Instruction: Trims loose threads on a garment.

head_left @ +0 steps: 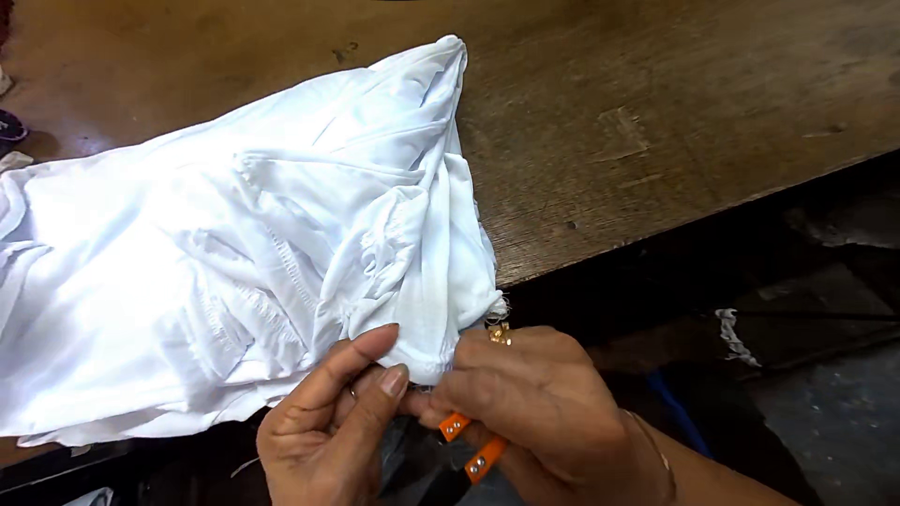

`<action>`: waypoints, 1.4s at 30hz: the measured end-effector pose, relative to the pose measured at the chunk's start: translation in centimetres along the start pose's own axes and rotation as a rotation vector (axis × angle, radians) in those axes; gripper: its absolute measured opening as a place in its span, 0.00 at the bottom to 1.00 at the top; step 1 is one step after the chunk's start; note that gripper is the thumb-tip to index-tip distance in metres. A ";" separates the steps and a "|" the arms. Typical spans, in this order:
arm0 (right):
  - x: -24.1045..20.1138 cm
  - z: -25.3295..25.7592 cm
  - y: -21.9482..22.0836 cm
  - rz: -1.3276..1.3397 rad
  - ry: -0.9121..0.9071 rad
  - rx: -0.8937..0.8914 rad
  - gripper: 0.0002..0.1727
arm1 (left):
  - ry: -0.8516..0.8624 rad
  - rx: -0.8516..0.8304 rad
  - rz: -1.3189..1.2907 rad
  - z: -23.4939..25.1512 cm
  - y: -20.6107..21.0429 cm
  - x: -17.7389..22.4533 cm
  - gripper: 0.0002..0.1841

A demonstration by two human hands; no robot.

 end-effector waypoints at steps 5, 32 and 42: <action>-1.2 -2.7 0.3 0.049 -0.082 -0.257 0.10 | 0.046 0.009 0.032 0.2 -0.2 -0.3 0.16; 0.3 -3.4 -2.3 -0.506 0.141 0.017 0.20 | 0.065 0.038 0.142 -0.7 0.3 0.3 0.25; 0.1 -3.4 -1.9 -0.553 0.126 0.020 0.19 | 0.064 0.036 0.160 -0.9 0.4 0.2 0.27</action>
Point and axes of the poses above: each hand's wrist, its own z-axis towards the middle knuckle, its own y-axis out of the palm, x = y × z, the point moved 4 cm from there along z, towards the middle knuckle, and after that the axes turned 13 degrees about -z, right-handed, at the moved point
